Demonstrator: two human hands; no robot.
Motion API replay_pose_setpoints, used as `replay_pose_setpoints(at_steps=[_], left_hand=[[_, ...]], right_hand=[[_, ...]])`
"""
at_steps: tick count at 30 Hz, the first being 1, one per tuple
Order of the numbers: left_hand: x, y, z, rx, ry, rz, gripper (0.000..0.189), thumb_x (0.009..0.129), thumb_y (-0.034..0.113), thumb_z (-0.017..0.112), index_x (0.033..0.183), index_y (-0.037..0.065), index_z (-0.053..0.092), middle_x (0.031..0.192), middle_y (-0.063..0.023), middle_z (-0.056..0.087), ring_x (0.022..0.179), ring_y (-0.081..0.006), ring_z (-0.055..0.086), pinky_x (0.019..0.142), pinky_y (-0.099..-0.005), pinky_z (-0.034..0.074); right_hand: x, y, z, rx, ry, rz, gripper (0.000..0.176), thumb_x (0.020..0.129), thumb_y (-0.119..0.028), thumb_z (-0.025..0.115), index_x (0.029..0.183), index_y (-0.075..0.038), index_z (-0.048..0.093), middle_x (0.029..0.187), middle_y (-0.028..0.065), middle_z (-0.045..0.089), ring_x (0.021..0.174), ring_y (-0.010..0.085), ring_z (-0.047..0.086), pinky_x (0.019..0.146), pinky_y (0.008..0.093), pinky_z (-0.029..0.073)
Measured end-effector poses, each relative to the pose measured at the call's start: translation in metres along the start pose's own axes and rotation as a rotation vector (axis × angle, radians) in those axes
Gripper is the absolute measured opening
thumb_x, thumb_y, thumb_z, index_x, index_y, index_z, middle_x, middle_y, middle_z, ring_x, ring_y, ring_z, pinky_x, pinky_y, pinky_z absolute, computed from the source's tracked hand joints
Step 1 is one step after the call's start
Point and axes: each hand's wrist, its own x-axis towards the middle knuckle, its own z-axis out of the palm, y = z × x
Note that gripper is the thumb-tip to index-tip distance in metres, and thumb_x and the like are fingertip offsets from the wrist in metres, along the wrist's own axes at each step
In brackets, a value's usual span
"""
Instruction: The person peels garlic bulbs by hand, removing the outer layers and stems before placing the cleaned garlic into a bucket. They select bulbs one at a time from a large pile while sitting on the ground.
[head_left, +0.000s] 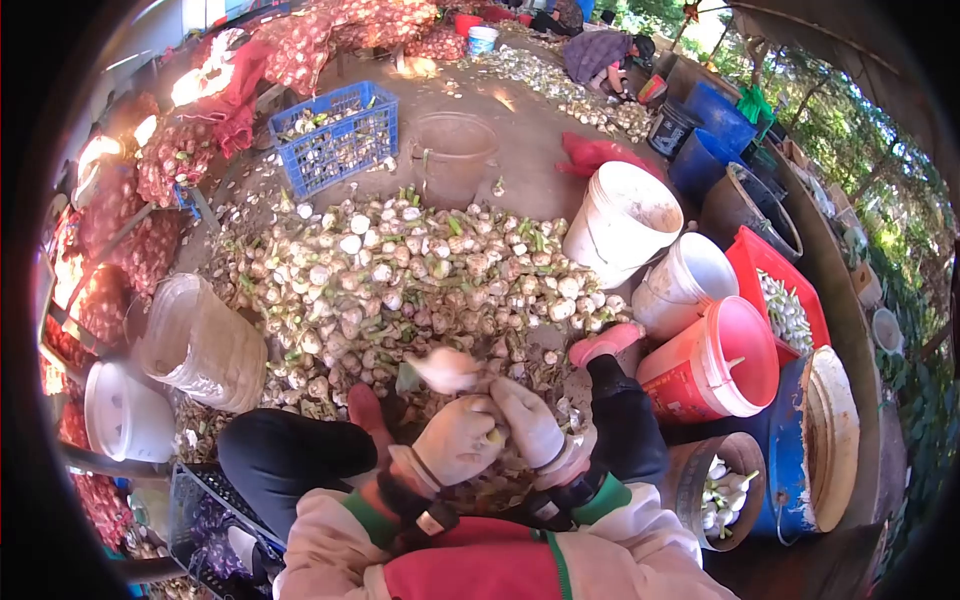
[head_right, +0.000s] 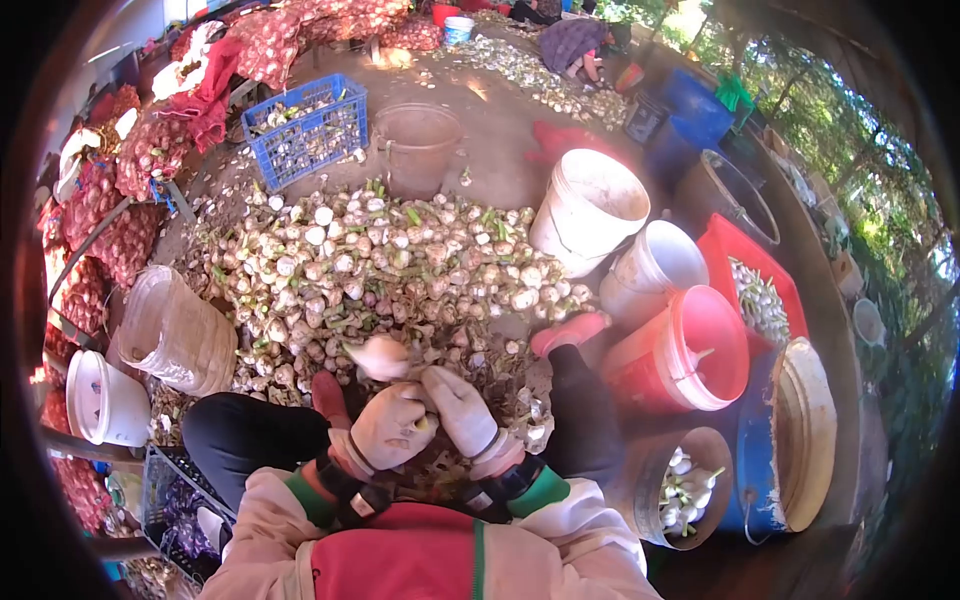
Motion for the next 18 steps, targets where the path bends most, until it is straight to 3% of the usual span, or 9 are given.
replay_pose_setpoints(at_steps=[1, 4, 6, 8, 10, 12, 14, 16, 18], left_hand=[[-0.013, -0.011, 0.016, -0.292, -0.024, -0.126, 0.011, 0.077, 0.012, 0.060, 0.070, 0.005, 0.055, 0.074, -0.0101, 0.054, 0.070, -0.0302, 0.055, 0.065, -0.0397, 0.046], [-0.023, -0.047, -0.006, 0.259, -0.323, 0.059, 0.018, 0.079, 0.024, 0.062, 0.078, 0.006, 0.062, 0.075, -0.0080, 0.056, 0.071, -0.0303, 0.056, 0.068, -0.0415, 0.046], [-0.041, -0.047, -0.021, 0.193, -0.330, -0.231, 0.026, 0.080, 0.033, 0.062, 0.083, 0.007, 0.066, 0.080, -0.0106, 0.062, 0.081, -0.0334, 0.061, 0.074, -0.0437, 0.050], [-0.081, -0.045, 0.002, 0.306, -0.525, -0.849, 0.033, 0.082, 0.039, 0.061, 0.093, 0.010, 0.069, 0.091, -0.0128, 0.067, 0.095, -0.0342, 0.063, 0.081, -0.0441, 0.051], [-0.109, -0.047, 0.030, 0.131, -0.929, -0.900, 0.038, 0.084, 0.042, 0.059, 0.106, 0.013, 0.068, 0.103, -0.0131, 0.068, 0.099, -0.0337, 0.064, 0.085, -0.0420, 0.052], [-0.086, -0.033, 0.016, 0.072, -1.286, -0.518, 0.040, 0.087, 0.042, 0.057, 0.112, 0.013, 0.068, 0.105, -0.0130, 0.068, 0.093, -0.0334, 0.065, 0.083, -0.0439, 0.053], [-0.099, -0.046, 0.022, -0.011, -1.069, -0.640, 0.041, 0.087, 0.045, 0.055, 0.102, 0.010, 0.070, 0.100, -0.0149, 0.068, 0.092, -0.0337, 0.066, 0.082, -0.0434, 0.052], [-0.099, -0.061, 0.018, -0.083, -0.853, -0.762, 0.044, 0.087, 0.048, 0.053, 0.092, 0.008, 0.072, 0.096, -0.0168, 0.069, 0.090, -0.0340, 0.066, 0.081, -0.0428, 0.052], [-0.081, -0.073, 0.011, -0.168, -0.746, -1.048, 0.038, 0.089, 0.043, 0.055, 0.096, 0.009, 0.071, 0.097, -0.0187, 0.067, 0.090, -0.0372, 0.064, 0.075, -0.0467, 0.051]], right_hand=[[0.006, 0.008, 0.003, -0.302, -0.107, -0.279, 0.034, 0.101, -0.022, 0.046, 0.123, 0.002, 0.057, 0.111, 0.0086, 0.065, 0.099, 0.0135, 0.060, 0.086, 0.0268, 0.047], [0.039, 0.025, 0.020, -0.075, 0.056, -0.238, 0.029, 0.101, -0.018, 0.046, 0.117, 0.001, 0.060, 0.110, 0.0062, 0.065, 0.100, 0.0109, 0.056, 0.089, 0.0238, 0.044], [0.062, 0.058, -0.005, -0.076, 0.154, -0.173, 0.028, 0.099, -0.018, 0.050, 0.117, 0.001, 0.062, 0.108, 0.0065, 0.065, 0.100, 0.0115, 0.058, 0.087, 0.0253, 0.046], [0.073, 0.078, -0.038, 0.064, 0.241, 0.140, 0.029, 0.097, -0.019, 0.051, 0.118, 0.000, 0.062, 0.106, 0.0073, 0.066, 0.103, 0.0142, 0.060, 0.085, 0.0272, 0.048], [0.084, 0.097, -0.070, 0.030, 0.198, 0.332, 0.029, 0.095, -0.020, 0.054, 0.116, -0.004, 0.063, 0.104, 0.0078, 0.068, 0.099, 0.0164, 0.063, 0.082, 0.0291, 0.051], [0.132, 0.159, -0.114, -0.100, 0.140, 0.283, 0.029, 0.094, -0.017, 0.055, 0.117, -0.003, 0.061, 0.104, 0.0074, 0.067, 0.095, 0.0177, 0.065, 0.080, 0.0282, 0.051], [0.172, 0.184, -0.122, -0.666, 0.274, 0.042, 0.028, 0.091, -0.017, 0.057, 0.114, -0.002, 0.062, 0.101, 0.0085, 0.067, 0.094, 0.0199, 0.065, 0.079, 0.0305, 0.050], [0.193, 0.118, -0.055, -0.902, 0.333, -0.245, 0.025, 0.086, -0.014, 0.060, 0.108, -0.001, 0.061, 0.097, 0.0142, 0.067, 0.091, 0.0307, 0.064, 0.081, 0.0377, 0.049], [0.240, 0.112, -0.031, -1.211, 0.124, -0.517, 0.027, 0.084, -0.015, 0.061, 0.108, -0.004, 0.062, 0.099, 0.0129, 0.064, 0.096, 0.0313, 0.061, 0.084, 0.0392, 0.047]])
